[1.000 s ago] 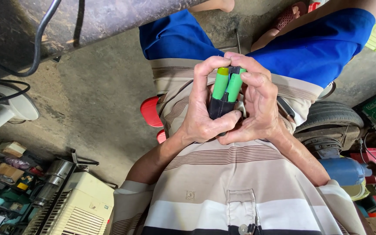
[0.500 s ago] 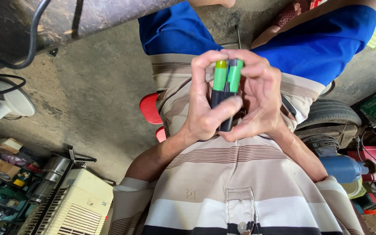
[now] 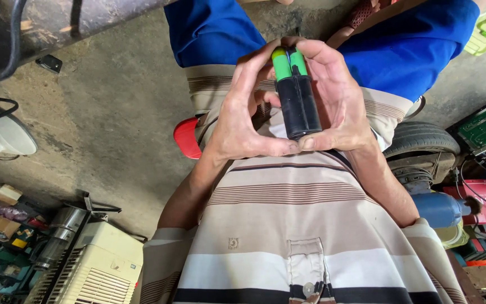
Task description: The person holds a small green circuit board and inserts it into a black cylindrical casing. They then use a yellow screwdriver to tighten a screw on the casing to secure the assembly.
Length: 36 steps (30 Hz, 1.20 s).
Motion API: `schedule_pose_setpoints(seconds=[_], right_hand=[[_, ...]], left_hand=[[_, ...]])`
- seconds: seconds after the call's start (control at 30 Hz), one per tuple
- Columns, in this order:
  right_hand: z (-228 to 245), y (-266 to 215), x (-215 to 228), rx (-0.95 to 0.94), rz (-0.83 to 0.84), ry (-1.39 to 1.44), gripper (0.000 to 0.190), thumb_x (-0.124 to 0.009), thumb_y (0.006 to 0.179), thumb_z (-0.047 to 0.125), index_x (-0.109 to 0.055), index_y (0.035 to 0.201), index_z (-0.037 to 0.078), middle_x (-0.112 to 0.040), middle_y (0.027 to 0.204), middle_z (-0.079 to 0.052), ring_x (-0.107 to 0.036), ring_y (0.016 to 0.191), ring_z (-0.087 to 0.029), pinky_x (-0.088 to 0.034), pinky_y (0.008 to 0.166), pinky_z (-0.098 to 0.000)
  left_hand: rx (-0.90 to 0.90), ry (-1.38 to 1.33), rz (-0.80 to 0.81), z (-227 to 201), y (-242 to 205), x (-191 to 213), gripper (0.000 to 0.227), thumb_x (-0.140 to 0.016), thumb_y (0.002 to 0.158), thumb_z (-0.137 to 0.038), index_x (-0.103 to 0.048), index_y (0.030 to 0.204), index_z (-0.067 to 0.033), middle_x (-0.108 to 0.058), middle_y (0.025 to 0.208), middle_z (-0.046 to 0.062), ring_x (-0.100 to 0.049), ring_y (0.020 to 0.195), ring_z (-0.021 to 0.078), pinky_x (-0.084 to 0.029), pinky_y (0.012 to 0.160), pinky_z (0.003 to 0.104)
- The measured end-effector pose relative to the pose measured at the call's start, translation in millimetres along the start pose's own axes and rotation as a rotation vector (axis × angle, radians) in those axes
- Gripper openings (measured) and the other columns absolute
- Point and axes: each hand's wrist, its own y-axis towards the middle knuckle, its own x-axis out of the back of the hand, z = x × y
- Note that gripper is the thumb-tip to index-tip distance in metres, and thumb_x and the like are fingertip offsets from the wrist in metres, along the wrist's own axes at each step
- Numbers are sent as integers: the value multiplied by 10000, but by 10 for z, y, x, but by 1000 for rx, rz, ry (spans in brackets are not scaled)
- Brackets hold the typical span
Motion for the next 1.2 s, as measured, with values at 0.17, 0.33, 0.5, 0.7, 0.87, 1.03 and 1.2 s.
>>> schedule_pose_setpoints(seconds=[0.17,0.33,0.5,0.7,0.87,1.03,1.2], right_hand=[[-1,-17,14,13,86,97,1235,-631,829,876,-259,1638,20,-273,1740,-118,-310,1649,-299,-378,1397,-543],[-93,-24,-193,74,-197,170,1138,-613,881,847,-364,1589,-9,-517,1539,-170,-521,1464,-291,-450,1309,-489],[124,-2,-312,185,-71,-120,1285,-398,848,944,-281,1588,-100,-358,1675,-227,-371,1621,-312,-306,1451,-461],[142,-25,-394,173,-142,-160,1305,-451,809,945,-288,1589,-89,-426,1609,-188,-425,1571,-274,-399,1402,-470],[50,19,-335,330,-177,-224,1203,-505,796,885,-385,1495,-87,-486,1491,-250,-540,1422,-344,-488,1273,-478],[0,-9,-304,335,-181,-199,1067,-558,829,824,-431,1521,22,-480,1488,-238,-525,1441,-355,-464,1295,-505],[-25,21,-300,348,-196,-190,995,-563,860,811,-469,1455,20,-498,1439,-220,-538,1400,-329,-478,1268,-483]], left_hand=[[-104,49,-114,-88,-46,-114,1144,-982,638,-165,-313,1557,-36,-416,1584,117,-477,1497,216,-578,1155,358],[-296,423,-266,-19,-74,-271,1025,-919,667,-272,-366,1490,-14,-479,1484,173,-504,1421,322,-468,1259,434],[-454,517,-306,-8,-82,-289,1034,-945,719,-320,-357,1495,30,-481,1499,206,-520,1444,390,-478,1290,504],[-485,544,-328,-21,-67,-377,994,-894,693,-279,-381,1478,50,-510,1474,221,-551,1416,380,-510,1260,470],[-490,516,-362,-40,-32,-403,991,-876,626,-238,-419,1458,48,-535,1442,238,-594,1372,375,-546,1220,441],[-502,514,-376,-23,-10,-423,923,-832,636,-208,-446,1433,52,-560,1410,232,-614,1344,389,-567,1197,464],[-502,522,-390,-50,3,-423,863,-806,652,-194,-470,1408,51,-579,1370,221,-632,1306,379,-575,1176,458]])
